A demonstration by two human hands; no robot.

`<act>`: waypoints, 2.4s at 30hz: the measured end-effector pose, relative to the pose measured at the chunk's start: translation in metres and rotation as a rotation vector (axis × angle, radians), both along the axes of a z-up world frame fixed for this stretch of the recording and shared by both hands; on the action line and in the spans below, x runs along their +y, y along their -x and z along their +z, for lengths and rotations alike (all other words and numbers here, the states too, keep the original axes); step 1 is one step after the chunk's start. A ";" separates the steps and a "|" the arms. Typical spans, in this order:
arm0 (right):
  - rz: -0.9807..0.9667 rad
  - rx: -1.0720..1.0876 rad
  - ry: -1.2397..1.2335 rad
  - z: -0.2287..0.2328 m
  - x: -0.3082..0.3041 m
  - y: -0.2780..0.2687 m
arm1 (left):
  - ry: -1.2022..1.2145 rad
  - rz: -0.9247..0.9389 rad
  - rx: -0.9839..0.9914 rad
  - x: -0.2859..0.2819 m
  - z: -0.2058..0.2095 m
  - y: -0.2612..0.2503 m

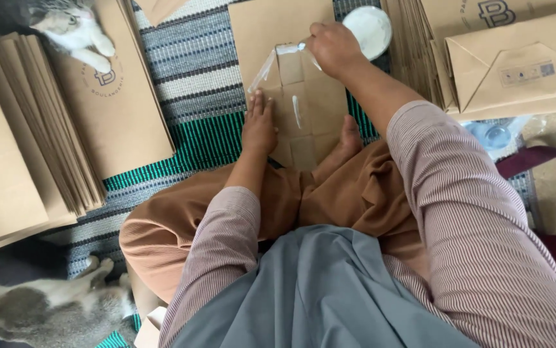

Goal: Applying glue to paper bag components and folding them to assemble the bags while sitting on the floor.

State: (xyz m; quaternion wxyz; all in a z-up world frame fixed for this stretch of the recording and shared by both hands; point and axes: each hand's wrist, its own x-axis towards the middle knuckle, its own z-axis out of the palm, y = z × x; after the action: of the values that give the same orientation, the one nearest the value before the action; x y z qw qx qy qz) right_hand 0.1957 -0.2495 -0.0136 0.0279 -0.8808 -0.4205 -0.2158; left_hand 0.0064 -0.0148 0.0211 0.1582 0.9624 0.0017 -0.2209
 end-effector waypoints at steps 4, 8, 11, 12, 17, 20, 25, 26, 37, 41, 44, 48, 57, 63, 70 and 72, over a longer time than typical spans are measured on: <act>-0.040 0.054 0.106 -0.029 -0.013 -0.010 | 0.016 0.002 -0.008 -0.001 0.008 0.001; -0.048 0.058 0.123 -0.025 -0.028 -0.003 | 0.017 0.004 -0.001 -0.001 0.009 0.002; -0.067 0.108 0.209 -0.012 -0.039 0.001 | 0.031 0.017 -0.003 -0.002 0.016 0.001; -0.097 0.177 0.294 -0.007 -0.042 0.005 | 0.033 0.023 0.015 -0.002 0.019 0.002; -0.133 0.240 0.417 0.019 -0.056 0.020 | 0.024 0.021 0.019 -0.003 0.016 0.001; -0.171 0.318 0.527 0.050 -0.052 0.029 | 0.031 0.031 0.023 -0.002 0.017 0.000; -0.215 0.389 0.521 0.079 -0.051 0.032 | 0.030 0.034 0.018 0.000 0.011 -0.001; -0.267 0.489 0.466 0.091 -0.051 0.032 | 0.040 0.032 0.007 0.000 0.011 0.000; -0.221 0.459 0.433 0.067 -0.054 0.035 | 0.059 0.067 0.032 0.001 0.018 0.006; -0.267 0.554 0.423 0.082 -0.053 0.035 | 0.048 0.030 0.000 0.003 0.009 0.003; -0.312 0.661 0.280 0.089 -0.054 0.036 | 0.055 0.031 0.000 0.002 0.014 0.004; -0.226 0.561 0.279 0.029 -0.053 0.019 | 0.044 0.032 -0.009 0.000 0.015 0.006; -0.170 0.283 0.265 0.033 -0.021 0.025 | 0.065 0.015 -0.052 0.004 0.003 0.005; -0.229 0.356 0.281 0.046 -0.013 0.031 | 0.070 0.038 -0.029 0.002 0.011 0.006; -0.267 0.380 0.101 0.018 -0.015 0.014 | 0.077 0.039 -0.026 0.001 0.011 0.005; -0.335 0.481 0.293 0.017 -0.015 0.012 | 0.079 0.054 -0.011 0.001 0.012 0.005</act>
State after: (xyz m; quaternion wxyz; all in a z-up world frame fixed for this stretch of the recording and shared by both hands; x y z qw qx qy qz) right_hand 0.1840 -0.2643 0.0037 -0.0366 -0.9581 -0.2777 0.0596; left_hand 0.0015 -0.0141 0.0334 0.2021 0.9562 0.0183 -0.2111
